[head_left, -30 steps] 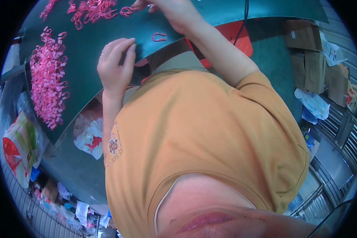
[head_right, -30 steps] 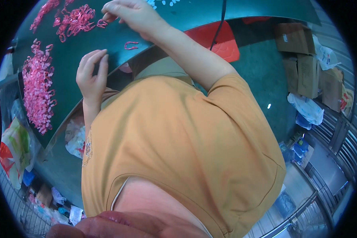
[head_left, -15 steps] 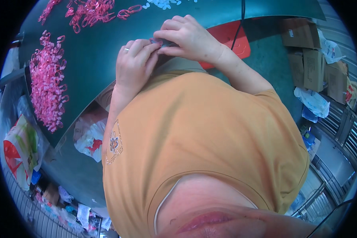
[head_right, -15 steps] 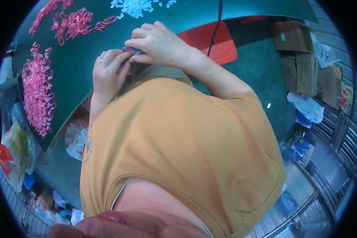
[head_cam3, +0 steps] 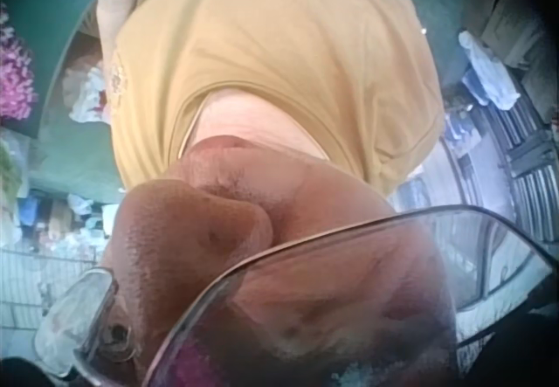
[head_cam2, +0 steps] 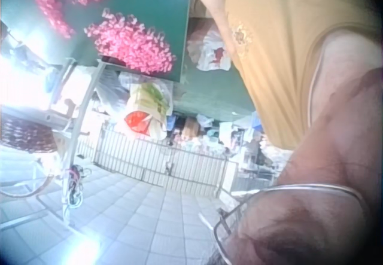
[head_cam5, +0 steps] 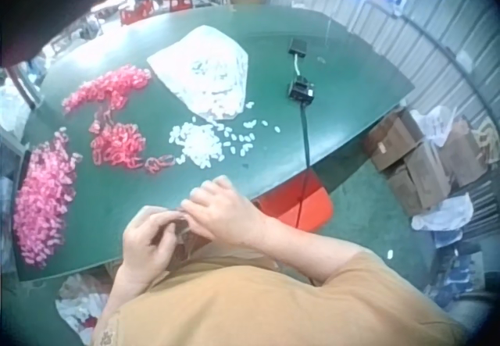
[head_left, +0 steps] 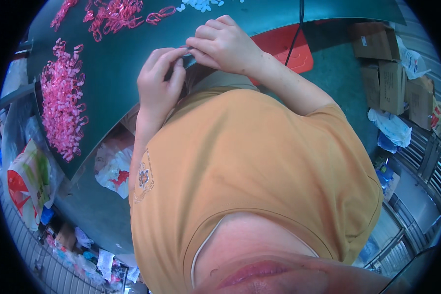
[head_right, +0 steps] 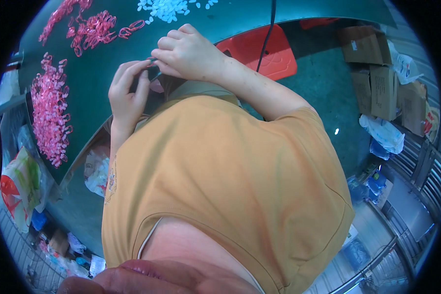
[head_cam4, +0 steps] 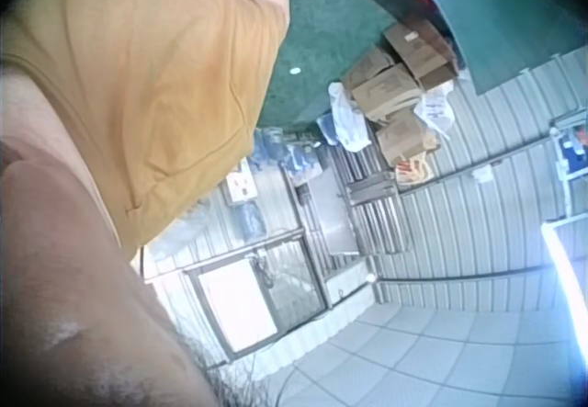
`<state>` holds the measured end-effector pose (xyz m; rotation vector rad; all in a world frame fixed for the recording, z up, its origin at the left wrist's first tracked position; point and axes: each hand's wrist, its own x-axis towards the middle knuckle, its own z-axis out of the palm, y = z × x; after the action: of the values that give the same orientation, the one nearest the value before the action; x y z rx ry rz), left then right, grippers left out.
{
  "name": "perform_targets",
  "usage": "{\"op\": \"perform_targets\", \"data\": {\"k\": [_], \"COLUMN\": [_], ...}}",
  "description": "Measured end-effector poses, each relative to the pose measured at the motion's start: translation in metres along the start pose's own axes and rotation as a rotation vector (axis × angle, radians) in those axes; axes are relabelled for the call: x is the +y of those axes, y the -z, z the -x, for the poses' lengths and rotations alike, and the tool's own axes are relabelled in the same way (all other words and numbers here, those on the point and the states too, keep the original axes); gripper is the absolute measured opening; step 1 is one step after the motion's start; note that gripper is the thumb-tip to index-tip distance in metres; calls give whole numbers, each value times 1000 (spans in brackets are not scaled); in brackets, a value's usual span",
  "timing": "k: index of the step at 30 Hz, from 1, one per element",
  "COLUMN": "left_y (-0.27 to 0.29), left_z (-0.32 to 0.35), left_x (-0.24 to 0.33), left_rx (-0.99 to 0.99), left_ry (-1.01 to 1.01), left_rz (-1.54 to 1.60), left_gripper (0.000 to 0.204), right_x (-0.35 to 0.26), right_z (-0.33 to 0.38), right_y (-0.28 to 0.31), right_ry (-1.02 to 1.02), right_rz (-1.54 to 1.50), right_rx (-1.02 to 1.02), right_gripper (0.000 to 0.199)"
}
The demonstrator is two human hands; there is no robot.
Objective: The person assembles items by taking white plastic pieces and pink rubber loops from the table and attaching them together by hand.
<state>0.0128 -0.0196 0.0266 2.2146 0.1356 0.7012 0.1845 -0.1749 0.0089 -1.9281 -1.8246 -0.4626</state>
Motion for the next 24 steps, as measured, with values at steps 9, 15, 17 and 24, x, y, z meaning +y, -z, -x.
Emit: {"op": "perform_targets", "data": {"k": [9, 15, 17, 24], "left_y": [9, 13, 12, 14], "left_z": [3, 6, 4, 2], "left_x": [-15, -20, -18, -19], "left_rx": [54, 67, 66, 40], "left_ry": [2, 92, 93, 51], "left_rz": [60, -96, -97, -106], "left_gripper": [18, 16, 16, 16], "right_x": [-15, 47, 103, 163], "right_z": [-9, -7, 4, 36], "right_y": [-6, 16, 20, 16], "right_ry": [-105, -112, -250, -605], "right_rz": [-432, -132, -76, 194], "right_rx": [19, 237, 353, 34], "right_gripper": [21, 21, 25, 56]}}
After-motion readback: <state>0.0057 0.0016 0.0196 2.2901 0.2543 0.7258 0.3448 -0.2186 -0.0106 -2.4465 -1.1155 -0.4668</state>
